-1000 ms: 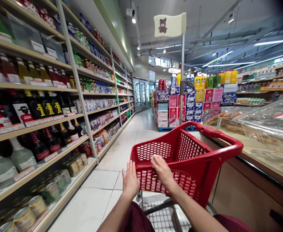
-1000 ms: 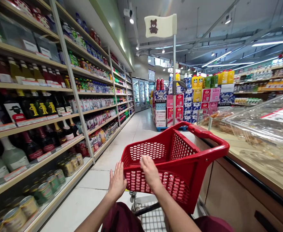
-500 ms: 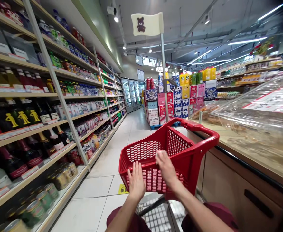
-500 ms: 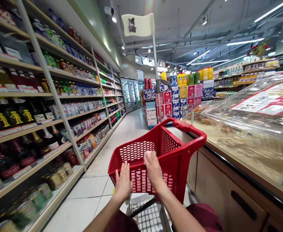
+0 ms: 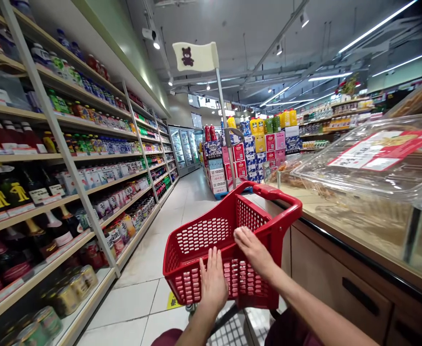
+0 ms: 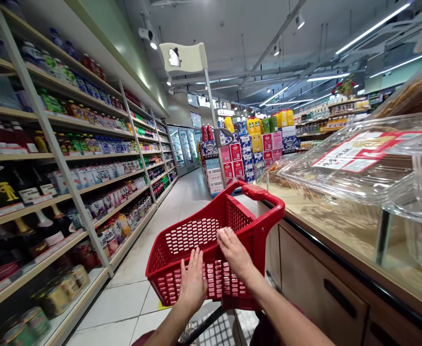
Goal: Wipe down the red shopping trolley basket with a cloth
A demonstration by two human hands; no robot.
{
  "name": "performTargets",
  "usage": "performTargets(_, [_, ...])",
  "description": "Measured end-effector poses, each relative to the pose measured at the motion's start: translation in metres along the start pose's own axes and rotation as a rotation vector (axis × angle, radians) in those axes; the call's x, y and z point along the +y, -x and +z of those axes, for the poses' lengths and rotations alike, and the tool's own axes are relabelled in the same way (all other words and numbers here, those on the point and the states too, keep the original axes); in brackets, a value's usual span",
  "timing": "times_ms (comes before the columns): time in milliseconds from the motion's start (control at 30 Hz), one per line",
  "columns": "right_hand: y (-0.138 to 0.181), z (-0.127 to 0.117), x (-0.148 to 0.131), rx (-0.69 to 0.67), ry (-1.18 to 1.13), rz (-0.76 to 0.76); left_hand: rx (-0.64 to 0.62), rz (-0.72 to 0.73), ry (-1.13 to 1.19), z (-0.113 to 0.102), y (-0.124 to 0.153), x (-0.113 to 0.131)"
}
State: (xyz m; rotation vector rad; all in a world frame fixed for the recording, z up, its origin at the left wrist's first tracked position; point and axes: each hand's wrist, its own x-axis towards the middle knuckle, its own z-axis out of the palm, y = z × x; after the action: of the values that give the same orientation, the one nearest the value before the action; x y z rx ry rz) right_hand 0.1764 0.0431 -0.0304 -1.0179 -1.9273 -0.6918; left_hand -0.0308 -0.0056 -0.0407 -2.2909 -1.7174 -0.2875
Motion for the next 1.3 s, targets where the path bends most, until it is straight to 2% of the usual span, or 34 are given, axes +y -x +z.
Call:
performTargets(67, [-0.002, -0.02, 0.031, 0.04, 0.071, 0.052, 0.01, -0.009, 0.01, 0.0, -0.001, 0.004])
performTargets(133, [-0.001, -0.042, 0.063, 0.108, 0.164, 0.187, 0.015, -0.017, 0.025, 0.0, -0.002, 0.008])
performTargets(200, [0.001, -0.057, 0.08, 0.165, 0.237, 0.264, 0.016, -0.007, 0.045, 0.0, -0.004, 0.014])
performTargets(267, [0.003, -0.061, 0.08, 0.143, 0.228, 0.196, 0.026, 0.03, 0.064, -0.002, -0.007, 0.022])
performTargets(367, [0.001, -0.058, 0.075, 0.03, 0.139, -0.01, 0.055, 0.077, 0.076, -0.004, -0.012, 0.031])
performTargets(433, [-0.003, -0.059, 0.082, 0.063, 0.155, 0.04, 0.054, 0.066, 0.075, -0.005, -0.013, 0.032])
performTargets(500, [-0.005, -0.06, 0.087, 0.162, 0.215, 0.206, 0.045, 0.047, 0.077, -0.005, -0.013, 0.031])
performTargets(567, [-0.005, -0.056, 0.08, 0.193, 0.224, 0.255, 0.043, 0.032, 0.084, -0.005, -0.013, 0.03])
performTargets(700, [0.002, -0.039, 0.043, 0.03, 0.058, -0.043, 0.033, 0.019, 0.081, -0.005, -0.01, 0.026])
performTargets(733, [0.004, -0.037, 0.039, 0.012, 0.031, -0.074, 0.024, 0.011, 0.077, -0.005, -0.008, 0.023])
performTargets(767, [0.004, -0.036, 0.039, 0.021, 0.027, -0.058, 0.016, 0.001, 0.072, -0.005, -0.007, 0.02])
performTargets(900, [0.001, -0.032, 0.039, 0.178, 0.116, 0.173, 0.022, -0.044, 0.041, -0.003, -0.001, 0.011])
performTargets(967, [0.0, -0.022, 0.024, 0.138, 0.085, 0.112, 0.035, -0.026, 0.028, -0.002, 0.001, 0.01])
performTargets(1033, [0.002, -0.012, 0.006, 0.043, 0.016, -0.029, 0.038, -0.003, 0.022, 0.0, 0.003, 0.009])
performTargets(1100, [0.003, -0.009, 0.001, 0.0, -0.019, -0.081, 0.03, -0.01, 0.019, 0.0, 0.005, 0.004])
performTargets(1233, [-0.001, -0.013, 0.016, 0.124, 0.039, 0.14, 0.003, -0.092, 0.021, -0.002, 0.007, -0.006])
performTargets(1300, [-0.002, -0.006, 0.006, 0.128, 0.028, 0.157, -0.009, -0.081, 0.03, -0.002, 0.008, -0.004])
